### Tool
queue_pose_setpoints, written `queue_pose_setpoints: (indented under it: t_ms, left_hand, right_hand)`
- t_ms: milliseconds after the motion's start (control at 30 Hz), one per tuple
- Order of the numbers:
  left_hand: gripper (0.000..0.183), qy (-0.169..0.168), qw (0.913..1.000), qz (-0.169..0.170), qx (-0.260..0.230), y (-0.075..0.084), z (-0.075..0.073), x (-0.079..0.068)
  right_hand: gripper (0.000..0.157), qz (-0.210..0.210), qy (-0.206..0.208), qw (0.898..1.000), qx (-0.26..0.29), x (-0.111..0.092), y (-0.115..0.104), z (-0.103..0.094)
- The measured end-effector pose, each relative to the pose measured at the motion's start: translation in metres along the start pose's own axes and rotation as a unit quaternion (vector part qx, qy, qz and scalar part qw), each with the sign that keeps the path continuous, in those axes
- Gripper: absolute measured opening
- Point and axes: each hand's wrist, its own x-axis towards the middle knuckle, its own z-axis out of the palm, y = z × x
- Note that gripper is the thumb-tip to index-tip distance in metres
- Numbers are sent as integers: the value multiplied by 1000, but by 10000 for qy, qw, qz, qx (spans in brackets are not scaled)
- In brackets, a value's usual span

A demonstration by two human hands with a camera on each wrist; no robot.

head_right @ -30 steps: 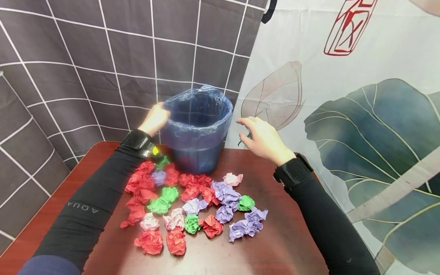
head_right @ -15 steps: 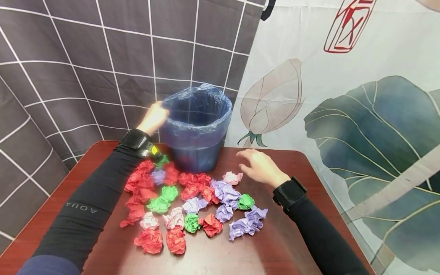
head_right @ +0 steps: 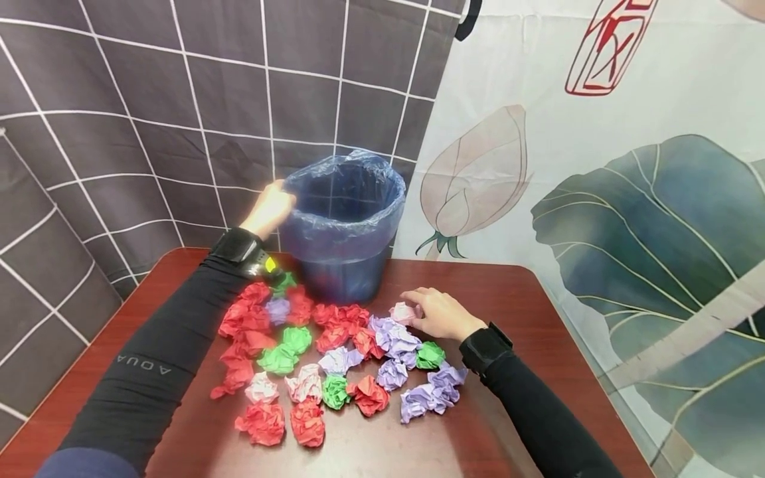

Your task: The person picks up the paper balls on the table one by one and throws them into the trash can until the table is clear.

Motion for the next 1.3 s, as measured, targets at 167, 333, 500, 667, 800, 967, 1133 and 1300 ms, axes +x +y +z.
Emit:
queue_pose_setpoints:
  t_ms: [167, 333, 500, 667, 800, 967, 1133, 1300]
  left_hand:
    - [57, -28, 10000, -19, -23, 1, 2, -2]
    - [55, 15, 10000, 18, -45, 0, 3, -1]
    - [54, 19, 9999, 76, -76, 0, 5, -1]
    - [54, 28, 9999, 79, -66, -2, 5, 1]
    - [54, 65, 9999, 103, -31, -3, 4, 2]
    - [54, 56, 9999, 106, -27, -4, 3, 2]
    - [54, 63, 9999, 109, -40, -3, 2, 2]
    - [54, 99, 9998, 144, -65, -2, 2, 1]
  right_hand:
    - [54, 86, -10, 10000, -29, -1, 1, 9]
    - [48, 56, 12, 10000, -33, -1, -2, 12]
    - [43, 127, -48, 9999, -44, -2, 0, 18]
    - [43, 162, -50, 9998, -78, -2, 0, 18]
    - [41, 94, 88, 9997, -189, -1, -3, 6]
    - [41, -38, 430, 9988, -242, 1, -10, -19]
    - [42, -222, 885, 9954, -301, 4, -17, -54]
    - [43, -307, 1365, 9897, -306, 9, -21, -93]
